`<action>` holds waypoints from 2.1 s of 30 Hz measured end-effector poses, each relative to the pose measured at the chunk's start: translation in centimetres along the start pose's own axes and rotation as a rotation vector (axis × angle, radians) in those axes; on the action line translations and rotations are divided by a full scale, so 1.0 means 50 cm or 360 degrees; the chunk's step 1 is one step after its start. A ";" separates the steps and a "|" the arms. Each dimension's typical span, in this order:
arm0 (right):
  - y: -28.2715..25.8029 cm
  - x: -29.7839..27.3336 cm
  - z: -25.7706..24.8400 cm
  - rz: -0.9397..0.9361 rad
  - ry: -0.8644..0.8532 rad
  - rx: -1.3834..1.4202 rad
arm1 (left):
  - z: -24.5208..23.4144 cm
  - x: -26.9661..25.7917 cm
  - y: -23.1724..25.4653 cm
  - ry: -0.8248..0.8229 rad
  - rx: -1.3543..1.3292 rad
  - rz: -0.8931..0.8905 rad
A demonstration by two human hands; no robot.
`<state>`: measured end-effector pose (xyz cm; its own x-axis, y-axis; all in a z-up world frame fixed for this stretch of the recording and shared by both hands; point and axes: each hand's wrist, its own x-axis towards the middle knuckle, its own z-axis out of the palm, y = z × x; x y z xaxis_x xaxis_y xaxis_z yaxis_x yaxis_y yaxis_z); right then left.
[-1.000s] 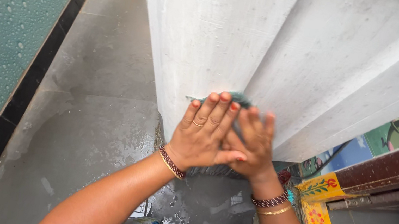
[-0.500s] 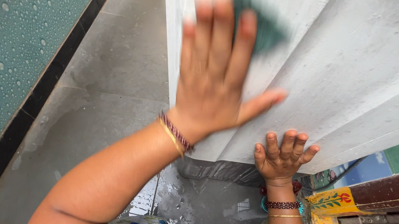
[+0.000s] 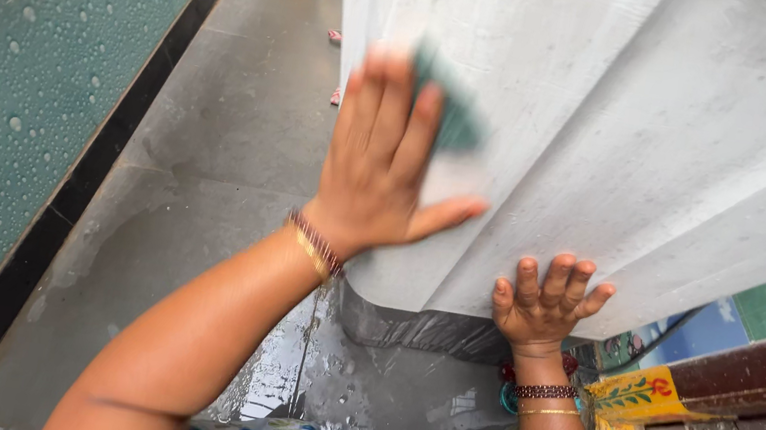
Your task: The person scrubs a white wall with a green sponge, repeatedly dipping it into a bucket of water. The person holds the wall with one hand while scrubbing with the other, focusing on the lower section near the floor.
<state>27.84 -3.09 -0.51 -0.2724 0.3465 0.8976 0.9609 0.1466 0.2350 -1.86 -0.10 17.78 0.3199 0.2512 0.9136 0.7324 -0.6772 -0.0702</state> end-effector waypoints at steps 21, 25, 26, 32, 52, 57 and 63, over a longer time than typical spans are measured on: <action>0.013 0.004 0.016 -0.0008 0.0037 -0.0038 | 0.077 -0.244 -0.076 -0.0238 0.0172 0.0616; 0.006 -0.003 0.010 0.0008 -0.0002 -0.0014 | 0.030 -0.025 -0.106 -0.0159 0.0119 0.0282; 0.006 -0.001 0.010 0.0016 -0.0009 -0.0002 | 0.021 0.001 -0.106 -0.0243 0.0130 0.0227; 0.009 0.001 0.016 0.0029 0.0047 0.0037 | 0.076 -0.194 0.015 -0.0487 0.0503 0.0563; 0.017 -0.007 0.011 0.0058 0.0008 0.0113 | 0.030 0.027 0.028 -0.0313 0.0621 0.0439; 0.020 -0.022 0.025 0.0048 0.0074 0.0072 | 0.129 -0.192 0.126 -0.0484 0.0912 0.0895; 0.025 -0.016 0.020 0.0032 0.0035 0.0071 | 0.117 -0.332 0.142 -0.1101 0.0781 0.1354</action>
<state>29.21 -2.28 -1.30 -0.2516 0.3297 0.9100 0.9628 0.1811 0.2006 1.53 -5.04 -0.23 0.9571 0.2711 0.1021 0.2325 -0.5085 -0.8291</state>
